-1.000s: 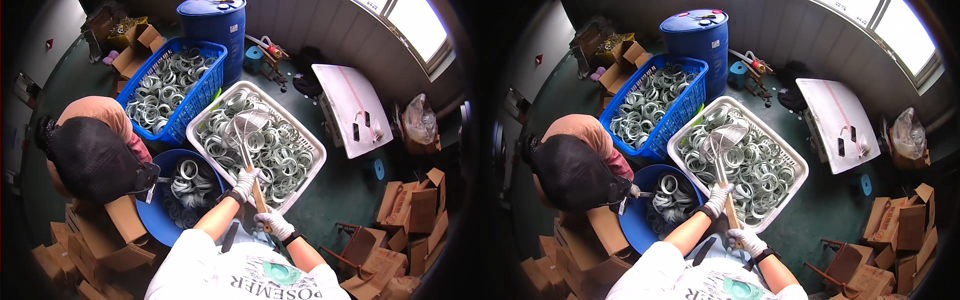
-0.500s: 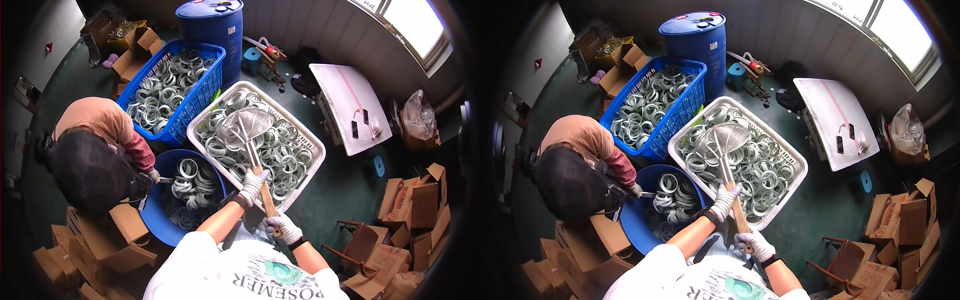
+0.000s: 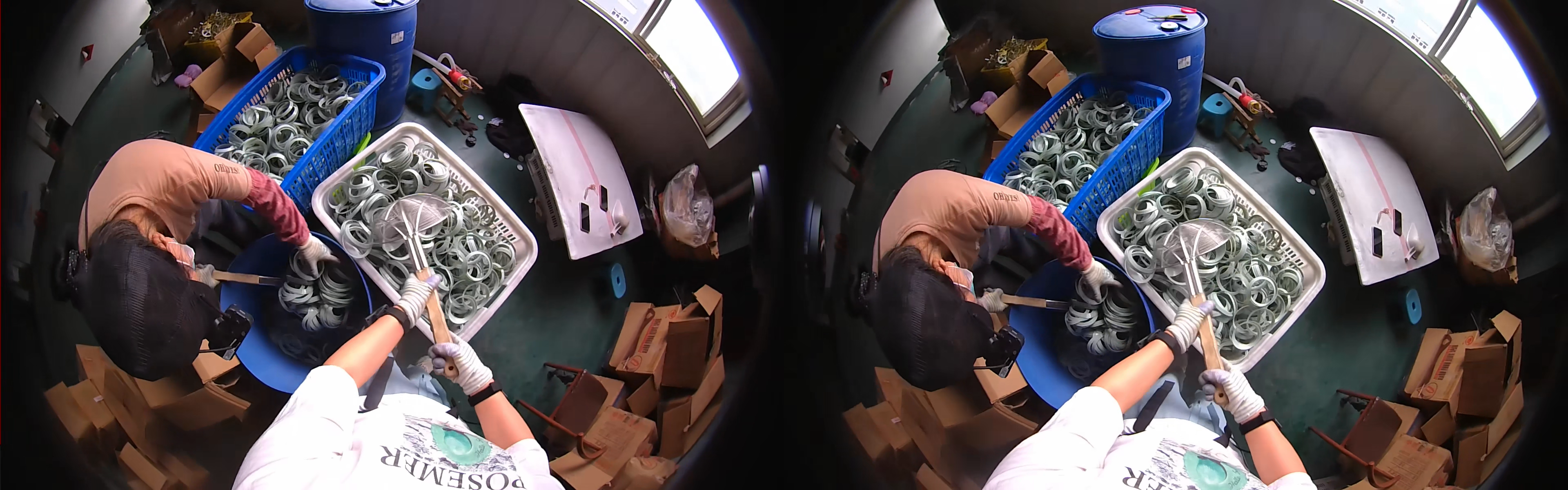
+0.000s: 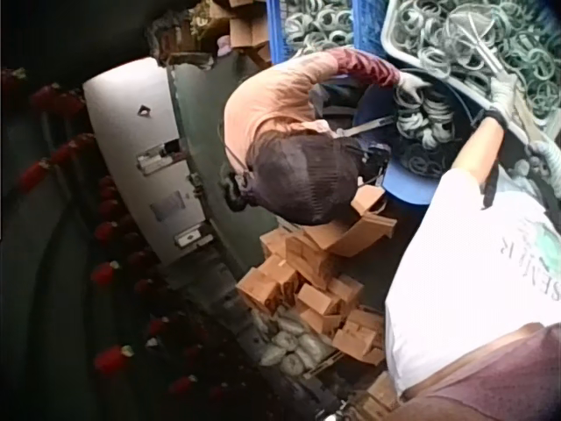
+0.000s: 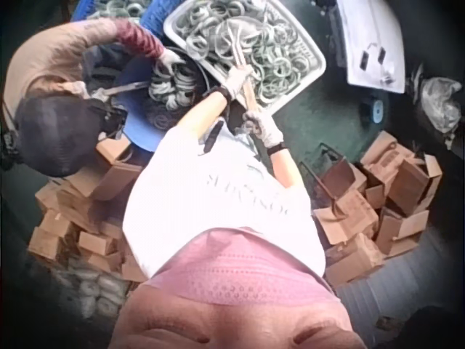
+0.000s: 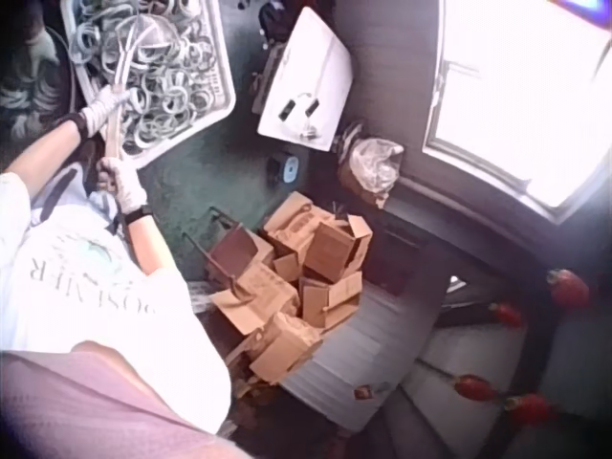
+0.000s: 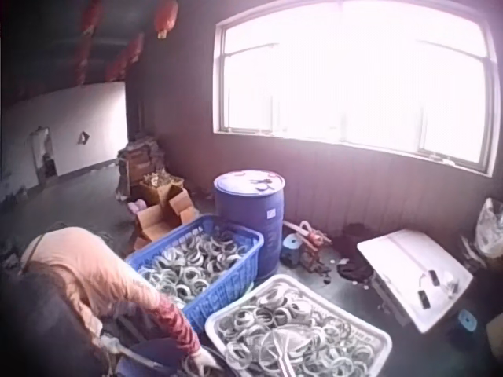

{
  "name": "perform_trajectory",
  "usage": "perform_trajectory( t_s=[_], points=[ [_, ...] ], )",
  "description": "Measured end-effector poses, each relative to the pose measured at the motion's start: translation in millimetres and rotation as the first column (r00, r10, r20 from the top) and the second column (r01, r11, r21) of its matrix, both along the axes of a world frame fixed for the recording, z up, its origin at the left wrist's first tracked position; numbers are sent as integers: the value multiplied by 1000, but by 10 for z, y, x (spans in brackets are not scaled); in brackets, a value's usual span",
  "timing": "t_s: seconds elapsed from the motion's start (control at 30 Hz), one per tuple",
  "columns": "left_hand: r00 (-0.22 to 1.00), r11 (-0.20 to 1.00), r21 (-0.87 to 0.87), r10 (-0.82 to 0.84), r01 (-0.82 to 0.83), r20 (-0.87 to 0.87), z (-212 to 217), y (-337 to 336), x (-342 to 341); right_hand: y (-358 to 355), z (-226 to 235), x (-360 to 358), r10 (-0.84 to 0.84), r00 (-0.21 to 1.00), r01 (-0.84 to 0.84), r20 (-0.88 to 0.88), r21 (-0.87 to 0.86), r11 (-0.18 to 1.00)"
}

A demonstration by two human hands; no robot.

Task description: Sorting metal rings from a large blue bin into cardboard boxes and plastic crates using a handheld strainer tool.

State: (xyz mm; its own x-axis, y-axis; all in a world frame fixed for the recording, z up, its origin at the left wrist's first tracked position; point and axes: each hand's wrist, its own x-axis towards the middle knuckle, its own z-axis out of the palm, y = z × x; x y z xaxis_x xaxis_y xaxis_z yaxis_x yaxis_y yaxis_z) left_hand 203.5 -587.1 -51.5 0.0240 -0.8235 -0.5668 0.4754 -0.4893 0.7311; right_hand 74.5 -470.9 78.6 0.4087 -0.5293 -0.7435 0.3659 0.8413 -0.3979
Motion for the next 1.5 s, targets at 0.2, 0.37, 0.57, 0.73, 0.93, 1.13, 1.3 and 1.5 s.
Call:
perform_trajectory(
  t_s=[0.2,0.37,0.57,0.73,0.93,1.13,1.3,1.5],
  points=[
    [991,994,-101,-50,37,-124,547,187,-406,368,186,-262,-18,992,3,-124,-123,992],
    [947,977,-167,-175,132,-271,938,601,-504,831,372,-543,9,928,-105,-373,-238,966],
    [876,991,-127,-107,52,-470,936,1165,-455,1658,360,-847,62,860,-275,-507,-356,893],
    [897,998,22,60,-56,-438,854,2021,-490,2337,235,-1049,149,872,-306,-466,-283,909],
    [852,988,104,149,-111,-502,892,2830,-317,2894,54,-1223,227,807,-482,-544,-387,786],
    [779,954,264,272,-142,-564,737,3201,-61,2975,334,-1038,380,704,-610,-600,-237,757],
    [734,916,399,248,34,-632,557,3284,69,2980,450,-1000,172,438,-862,-883,-358,358],
    [634,869,481,311,112,-709,470,3372,256,2805,1130,-495,25,-58,-991,-998,60,120]
  ],
)
